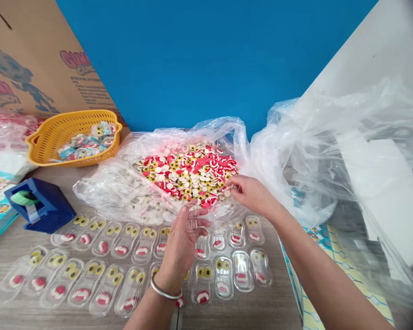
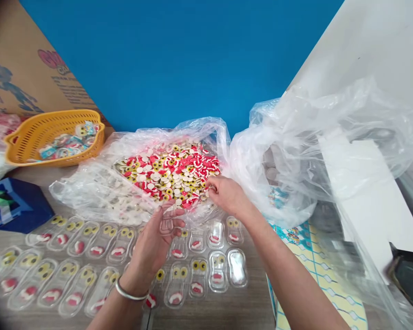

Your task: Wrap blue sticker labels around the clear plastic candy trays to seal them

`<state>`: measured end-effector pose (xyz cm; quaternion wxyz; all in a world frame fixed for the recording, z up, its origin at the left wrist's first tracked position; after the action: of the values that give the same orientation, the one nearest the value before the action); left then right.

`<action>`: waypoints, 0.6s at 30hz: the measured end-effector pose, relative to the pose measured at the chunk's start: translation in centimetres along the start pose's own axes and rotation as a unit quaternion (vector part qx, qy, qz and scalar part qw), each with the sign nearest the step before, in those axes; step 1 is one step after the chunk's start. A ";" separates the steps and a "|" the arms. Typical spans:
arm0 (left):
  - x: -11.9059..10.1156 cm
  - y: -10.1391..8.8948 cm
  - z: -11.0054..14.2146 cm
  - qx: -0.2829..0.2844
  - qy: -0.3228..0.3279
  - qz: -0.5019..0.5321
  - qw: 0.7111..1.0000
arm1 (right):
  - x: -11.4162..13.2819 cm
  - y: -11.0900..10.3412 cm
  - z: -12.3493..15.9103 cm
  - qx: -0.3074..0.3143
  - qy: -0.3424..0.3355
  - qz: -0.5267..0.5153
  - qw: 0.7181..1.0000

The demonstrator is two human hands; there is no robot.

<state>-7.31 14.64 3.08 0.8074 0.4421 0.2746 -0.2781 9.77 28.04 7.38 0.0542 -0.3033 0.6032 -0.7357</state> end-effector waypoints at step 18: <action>1.8 2.0 0.3 0.085 -0.052 -0.022 0.995 | 5.4 1.6 3.6 0.050 -0.025 -0.263 0.963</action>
<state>-4.58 14.95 3.10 0.7738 0.4877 0.2176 -0.3406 6.82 22.17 8.29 -0.1113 -0.4662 0.4636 -0.7452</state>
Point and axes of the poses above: each hand's wrist, its own z-axis away from the middle knuckle, its own y-axis out of the palm, x = y × z, the point moved 2 cm from there along -z, towards the middle knuckle, and after that the axes turned 2 degrees about y, right-handed, at the moved point
